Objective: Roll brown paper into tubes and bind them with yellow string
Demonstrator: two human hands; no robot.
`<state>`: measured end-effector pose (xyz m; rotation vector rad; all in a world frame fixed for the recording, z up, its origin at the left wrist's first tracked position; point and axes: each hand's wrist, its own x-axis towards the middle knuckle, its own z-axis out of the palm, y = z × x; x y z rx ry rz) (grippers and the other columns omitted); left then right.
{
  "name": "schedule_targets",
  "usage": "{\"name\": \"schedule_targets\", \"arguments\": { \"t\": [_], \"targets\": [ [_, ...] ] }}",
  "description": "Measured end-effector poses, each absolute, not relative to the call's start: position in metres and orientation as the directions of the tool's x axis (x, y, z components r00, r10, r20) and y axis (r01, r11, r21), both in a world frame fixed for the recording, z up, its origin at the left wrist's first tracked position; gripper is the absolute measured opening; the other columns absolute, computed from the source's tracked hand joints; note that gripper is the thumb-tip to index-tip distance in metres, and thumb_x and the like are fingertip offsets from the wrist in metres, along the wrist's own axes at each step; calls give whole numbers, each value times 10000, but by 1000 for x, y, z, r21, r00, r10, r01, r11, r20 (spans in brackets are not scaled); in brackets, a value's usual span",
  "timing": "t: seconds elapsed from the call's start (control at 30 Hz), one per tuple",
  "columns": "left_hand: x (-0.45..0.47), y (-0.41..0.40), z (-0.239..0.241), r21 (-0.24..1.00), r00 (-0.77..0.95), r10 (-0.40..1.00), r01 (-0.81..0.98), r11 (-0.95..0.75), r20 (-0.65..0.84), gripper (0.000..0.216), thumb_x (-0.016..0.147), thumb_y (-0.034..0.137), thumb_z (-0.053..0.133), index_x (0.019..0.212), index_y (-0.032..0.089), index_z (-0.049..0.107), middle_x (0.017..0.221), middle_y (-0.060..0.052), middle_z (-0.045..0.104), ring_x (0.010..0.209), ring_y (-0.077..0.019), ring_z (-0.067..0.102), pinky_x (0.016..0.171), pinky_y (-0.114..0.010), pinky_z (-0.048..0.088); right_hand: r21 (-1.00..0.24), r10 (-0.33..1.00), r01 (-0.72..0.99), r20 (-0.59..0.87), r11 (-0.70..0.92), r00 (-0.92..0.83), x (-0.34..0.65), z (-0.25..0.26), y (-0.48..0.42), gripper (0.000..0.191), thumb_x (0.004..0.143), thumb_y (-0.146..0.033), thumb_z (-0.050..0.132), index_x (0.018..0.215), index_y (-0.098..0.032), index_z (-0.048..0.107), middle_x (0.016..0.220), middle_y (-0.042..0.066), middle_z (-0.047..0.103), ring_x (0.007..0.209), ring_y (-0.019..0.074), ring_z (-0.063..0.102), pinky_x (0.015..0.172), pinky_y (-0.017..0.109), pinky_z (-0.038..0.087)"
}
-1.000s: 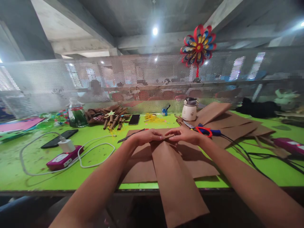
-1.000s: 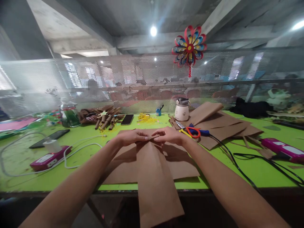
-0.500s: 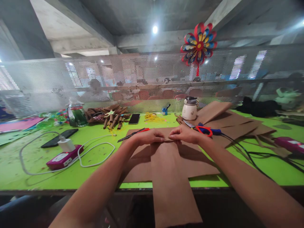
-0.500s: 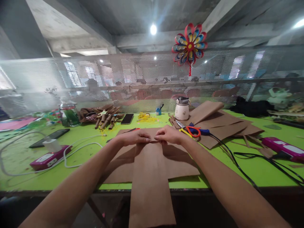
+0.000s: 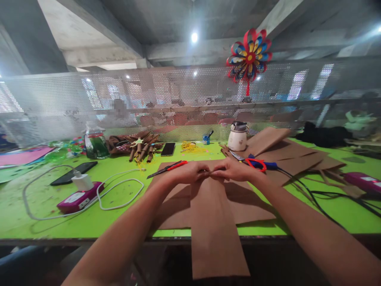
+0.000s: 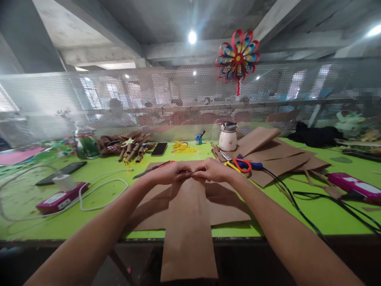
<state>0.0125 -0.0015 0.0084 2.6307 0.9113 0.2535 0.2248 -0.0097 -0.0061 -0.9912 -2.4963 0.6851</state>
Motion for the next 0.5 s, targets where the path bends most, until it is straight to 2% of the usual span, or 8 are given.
{"name": "schedule_targets", "arguments": {
  "t": [0.13, 0.3, 0.5],
  "targets": [
    [13, 0, 7, 359, 785, 617, 561, -746, 54, 261, 880, 325, 438, 919, 154, 631, 801, -19, 608, 690, -114, 466, 633, -208, 348, -608, 689, 490, 134, 624, -712, 228, -4, -8, 403, 843, -458, 492, 645, -134, 626, 514, -13, 512, 480, 79, 419, 482, 214, 309],
    [12, 2, 6, 363, 788, 612, 552, -750, 67, 253, 877, 318, 450, 954, 160, 632, 846, -27, 624, 730, -122, 496, 653, -212, 363, -722, 699, 436, 92, 537, -709, 229, -6, -7, 405, 808, -497, 539, 681, -125, 637, 519, -13, 507, 462, 68, 409, 451, 204, 289],
    [14, 1, 3, 362, 784, 619, 563, -743, 49, 229, 859, 299, 491, 942, 164, 656, 773, -12, 641, 676, -110, 501, 611, -199, 353, -753, 711, 453, 29, 478, -703, 230, -15, -1, 422, 785, -521, 560, 680, -120, 636, 498, -19, 490, 441, 61, 387, 422, 196, 257]
  ]
}}
